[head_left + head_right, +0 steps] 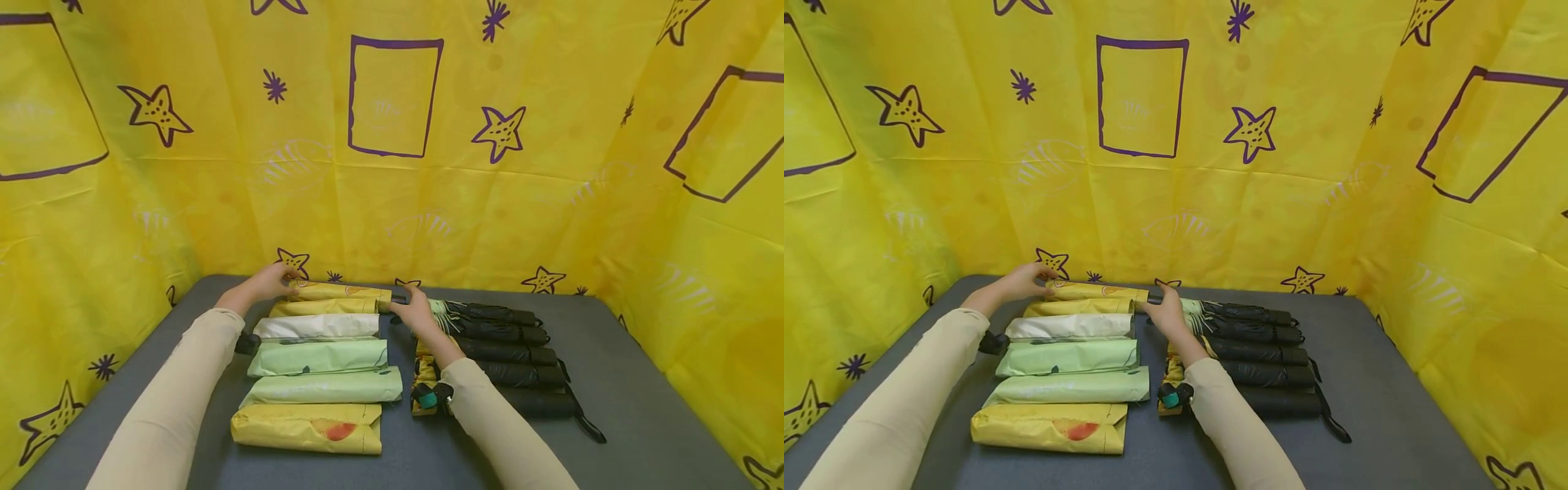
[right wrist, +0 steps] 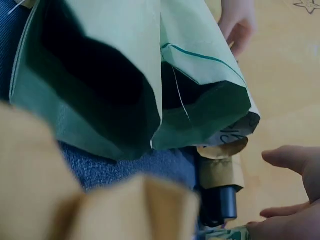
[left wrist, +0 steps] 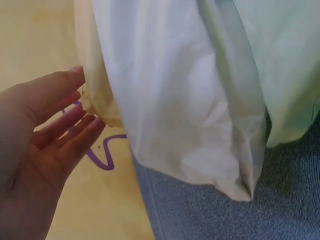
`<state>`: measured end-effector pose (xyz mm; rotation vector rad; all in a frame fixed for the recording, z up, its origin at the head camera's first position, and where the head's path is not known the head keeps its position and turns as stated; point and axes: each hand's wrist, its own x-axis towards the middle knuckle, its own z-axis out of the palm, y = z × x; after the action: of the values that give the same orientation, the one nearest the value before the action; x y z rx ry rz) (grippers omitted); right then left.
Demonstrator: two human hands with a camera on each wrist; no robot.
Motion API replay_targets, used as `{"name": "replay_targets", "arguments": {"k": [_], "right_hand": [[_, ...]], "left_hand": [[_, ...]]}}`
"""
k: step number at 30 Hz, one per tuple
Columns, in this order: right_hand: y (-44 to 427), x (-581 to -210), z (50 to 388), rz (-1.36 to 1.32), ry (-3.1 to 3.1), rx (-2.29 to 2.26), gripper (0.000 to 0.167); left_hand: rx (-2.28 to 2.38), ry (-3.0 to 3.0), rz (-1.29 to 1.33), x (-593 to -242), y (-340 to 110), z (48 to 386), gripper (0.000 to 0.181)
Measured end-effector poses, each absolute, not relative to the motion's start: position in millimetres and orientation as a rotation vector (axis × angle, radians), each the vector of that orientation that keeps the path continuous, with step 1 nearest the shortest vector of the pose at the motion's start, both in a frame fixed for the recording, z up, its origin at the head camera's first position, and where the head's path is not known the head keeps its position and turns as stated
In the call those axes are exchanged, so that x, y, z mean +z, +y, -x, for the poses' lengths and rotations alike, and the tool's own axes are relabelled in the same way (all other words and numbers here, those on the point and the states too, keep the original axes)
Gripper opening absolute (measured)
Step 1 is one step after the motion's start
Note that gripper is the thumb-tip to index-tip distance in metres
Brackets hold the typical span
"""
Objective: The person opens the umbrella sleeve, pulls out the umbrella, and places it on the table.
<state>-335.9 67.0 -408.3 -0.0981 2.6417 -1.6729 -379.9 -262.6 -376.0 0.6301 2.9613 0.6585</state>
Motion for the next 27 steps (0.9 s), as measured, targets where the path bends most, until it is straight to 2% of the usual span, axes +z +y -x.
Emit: {"name": "replay_targets", "arguments": {"k": [9, 27], "right_hand": [[59.2, -412.3, 338.9, 0.080, 2.645, -1.548, 0.081], [47.9, -416.3, 334.5, 0.007, 2.538, -1.628, 0.083]], "left_hand": [[0.699, 2.970, -0.621, -381.3, -262.9, 381.9, 0.045], [0.730, 2.944, -0.560, -382.6, -262.5, 388.2, 0.037]]}}
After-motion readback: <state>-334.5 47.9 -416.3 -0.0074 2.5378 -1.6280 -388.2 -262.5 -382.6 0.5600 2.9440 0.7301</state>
